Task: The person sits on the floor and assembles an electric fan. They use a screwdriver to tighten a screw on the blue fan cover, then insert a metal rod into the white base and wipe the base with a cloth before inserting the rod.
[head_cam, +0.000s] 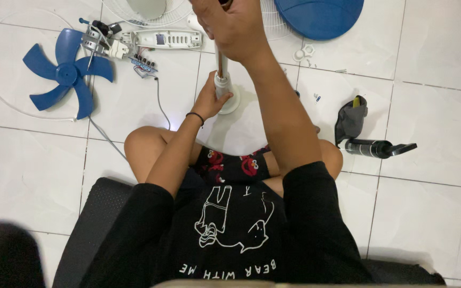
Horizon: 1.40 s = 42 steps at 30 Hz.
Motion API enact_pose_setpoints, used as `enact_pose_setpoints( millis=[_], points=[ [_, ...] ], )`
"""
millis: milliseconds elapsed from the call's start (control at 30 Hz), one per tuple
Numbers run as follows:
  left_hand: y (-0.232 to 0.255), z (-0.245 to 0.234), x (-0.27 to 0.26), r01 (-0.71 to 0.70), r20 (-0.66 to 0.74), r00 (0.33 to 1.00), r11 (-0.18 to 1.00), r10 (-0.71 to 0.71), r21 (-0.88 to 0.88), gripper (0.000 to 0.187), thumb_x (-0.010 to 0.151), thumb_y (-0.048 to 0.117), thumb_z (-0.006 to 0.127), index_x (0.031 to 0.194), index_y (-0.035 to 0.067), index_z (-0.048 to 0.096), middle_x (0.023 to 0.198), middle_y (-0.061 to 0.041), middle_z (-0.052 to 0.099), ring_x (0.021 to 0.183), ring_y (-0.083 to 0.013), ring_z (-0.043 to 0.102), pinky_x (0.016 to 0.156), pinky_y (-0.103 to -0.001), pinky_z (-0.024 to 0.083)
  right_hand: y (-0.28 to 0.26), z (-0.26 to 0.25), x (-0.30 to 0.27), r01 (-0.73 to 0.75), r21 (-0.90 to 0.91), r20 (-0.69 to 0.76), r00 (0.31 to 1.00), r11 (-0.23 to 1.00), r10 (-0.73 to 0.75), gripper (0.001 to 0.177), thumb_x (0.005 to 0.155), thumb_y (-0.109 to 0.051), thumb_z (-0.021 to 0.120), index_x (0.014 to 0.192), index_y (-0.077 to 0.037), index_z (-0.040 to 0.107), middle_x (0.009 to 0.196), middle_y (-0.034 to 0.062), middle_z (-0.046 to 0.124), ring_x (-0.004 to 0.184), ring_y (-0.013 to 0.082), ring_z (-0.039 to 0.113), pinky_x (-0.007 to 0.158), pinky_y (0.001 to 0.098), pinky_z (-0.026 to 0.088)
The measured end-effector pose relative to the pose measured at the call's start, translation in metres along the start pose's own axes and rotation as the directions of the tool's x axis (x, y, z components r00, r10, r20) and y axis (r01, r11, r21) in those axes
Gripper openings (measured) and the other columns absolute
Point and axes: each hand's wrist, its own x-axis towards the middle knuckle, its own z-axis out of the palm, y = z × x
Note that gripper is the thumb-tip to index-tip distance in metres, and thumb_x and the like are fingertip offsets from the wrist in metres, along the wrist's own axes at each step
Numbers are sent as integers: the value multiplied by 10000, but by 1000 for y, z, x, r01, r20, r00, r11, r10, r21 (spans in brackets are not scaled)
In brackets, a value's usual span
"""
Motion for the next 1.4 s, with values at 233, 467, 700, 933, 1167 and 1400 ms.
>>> enact_pose_setpoints(
  millis=[233,467,700,933,1167,1400],
  points=[
    [0,-3,-2,-83,-8,996,996,84,20,689,934,173,769,1467,129,335,1316,-173,628,1117,-294,659,835,-395,548,9,8,-4,-26,-124,-158,987,992,6,426,1135,-171,581,744,-37,476,614,-26,446,497,50,420,468,241,286],
    [1,-1,-1,99,40,994,995,-100,29,673,929,192,744,1475,137,355,1294,-140,669,968,-383,657,823,-436,528,33,13,-24,-3,-249,-206,977,968,-50,371,1081,-116,636,766,-46,454,610,-39,464,554,44,389,512,265,301],
    [-14,2,2,-176,-33,984,984,175,-28,699,929,153,772,1469,84,333,1323,-190,625,1271,-335,616,1040,-412,492,55,13,-42,-57,-202,-204,979,978,15,404,1074,-106,642,759,-58,394,622,-31,422,589,60,333,540,273,282],
    [-13,0,3,-165,-34,986,986,165,18,693,935,167,792,1459,108,343,1290,-188,630,1235,-348,620,1039,-420,484,81,-44,-94,-34,205,-270,959,978,90,258,1039,-283,629,1075,-31,591,1020,72,649,934,156,610,864,305,499],
    [-8,-1,4,13,22,1000,999,-14,33,663,928,197,779,1435,107,361,1227,-159,635,1064,-323,645,898,-411,524,152,-188,-258,-770,-285,-771,538,571,341,250,997,-182,717,1171,-9,674,1088,100,743,973,214,706,891,343,576],
    [-18,3,9,-180,-34,983,983,181,26,648,924,138,800,1434,59,407,1291,-152,629,1232,-290,625,1023,-388,508,210,-202,-341,-710,-646,-652,704,281,281,745,686,-155,937,1321,11,586,1307,228,543,1145,406,580,938,447,498]
  ],
)
